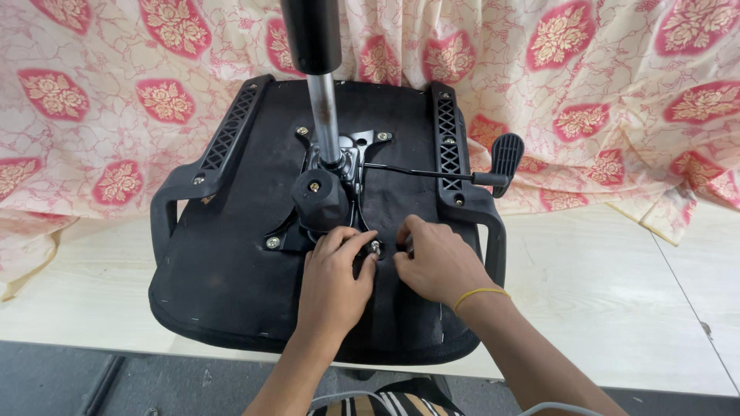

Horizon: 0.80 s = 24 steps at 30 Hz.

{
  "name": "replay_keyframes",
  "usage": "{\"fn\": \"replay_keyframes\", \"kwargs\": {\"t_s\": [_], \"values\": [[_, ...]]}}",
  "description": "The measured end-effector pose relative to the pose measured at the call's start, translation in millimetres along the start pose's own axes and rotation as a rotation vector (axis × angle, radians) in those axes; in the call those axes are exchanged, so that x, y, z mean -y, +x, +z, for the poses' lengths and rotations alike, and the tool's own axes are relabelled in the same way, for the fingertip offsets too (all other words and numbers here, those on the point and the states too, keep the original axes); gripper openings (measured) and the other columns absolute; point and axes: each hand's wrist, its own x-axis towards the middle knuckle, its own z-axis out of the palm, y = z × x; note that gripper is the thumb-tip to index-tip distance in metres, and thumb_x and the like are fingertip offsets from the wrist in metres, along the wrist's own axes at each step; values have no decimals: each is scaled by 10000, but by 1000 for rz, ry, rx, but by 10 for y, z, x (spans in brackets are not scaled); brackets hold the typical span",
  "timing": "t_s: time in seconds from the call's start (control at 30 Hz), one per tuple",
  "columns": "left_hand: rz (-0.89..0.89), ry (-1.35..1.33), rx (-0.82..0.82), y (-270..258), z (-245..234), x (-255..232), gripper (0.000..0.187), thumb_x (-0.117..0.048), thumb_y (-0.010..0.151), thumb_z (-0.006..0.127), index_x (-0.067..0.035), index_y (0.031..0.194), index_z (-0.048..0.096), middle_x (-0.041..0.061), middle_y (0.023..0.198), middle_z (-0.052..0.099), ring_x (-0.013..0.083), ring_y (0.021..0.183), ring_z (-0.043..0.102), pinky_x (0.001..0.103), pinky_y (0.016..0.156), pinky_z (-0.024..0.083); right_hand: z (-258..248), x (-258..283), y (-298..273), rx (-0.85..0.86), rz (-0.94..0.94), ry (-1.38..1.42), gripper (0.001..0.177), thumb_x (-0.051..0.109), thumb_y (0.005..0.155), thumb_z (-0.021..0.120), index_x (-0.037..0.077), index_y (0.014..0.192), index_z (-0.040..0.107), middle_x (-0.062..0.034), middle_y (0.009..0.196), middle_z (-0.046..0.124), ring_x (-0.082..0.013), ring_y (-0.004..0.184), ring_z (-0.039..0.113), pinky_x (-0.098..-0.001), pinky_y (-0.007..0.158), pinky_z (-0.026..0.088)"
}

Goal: The person uses a screwdriver to tighten screws on the underside of an office chair, securing the base and gas lift mechanism to the seat frame.

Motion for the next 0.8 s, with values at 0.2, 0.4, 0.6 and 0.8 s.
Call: {"fn": "replay_keyframes", "kwargs": {"t_s": [0.2,0.4,0.6,0.8], "values": [[-84,-37,-9,-2,90,60,132,-215,896,730,-142,992,783,-36,973,713,172,924,687,358,891,470,99,-47,9,7,13,48,277,207,813,673,65,1050,650,-164,1004,754,-366,996,713,-450,901,558],[-81,-36,-47,40,118,38,264,-275,810,809,-98,988,728,0,990,704,202,947,669,391,860,455,81,-37,37,24,59,36,288,224,810,687,87,1060,650,-177,981,756,-379,1002,710,-455,907,556],[-214,-96,90,39,94,62,154,-266,865,725,-165,976,761,-37,1003,728,194,790,686,347,902,496,98,-13,63,4,66,10,275,250,812,697,85,1030,667,-167,958,765,-372,981,723,-448,904,564],[-167,-51,-8,49,135,45,229,-302,846,784,-106,957,739,-29,990,706,172,930,680,388,925,449,91,-12,83,27,89,-4,266,270,836,689,75,1017,677,-167,942,768,-361,957,738,-436,888,577]]}}
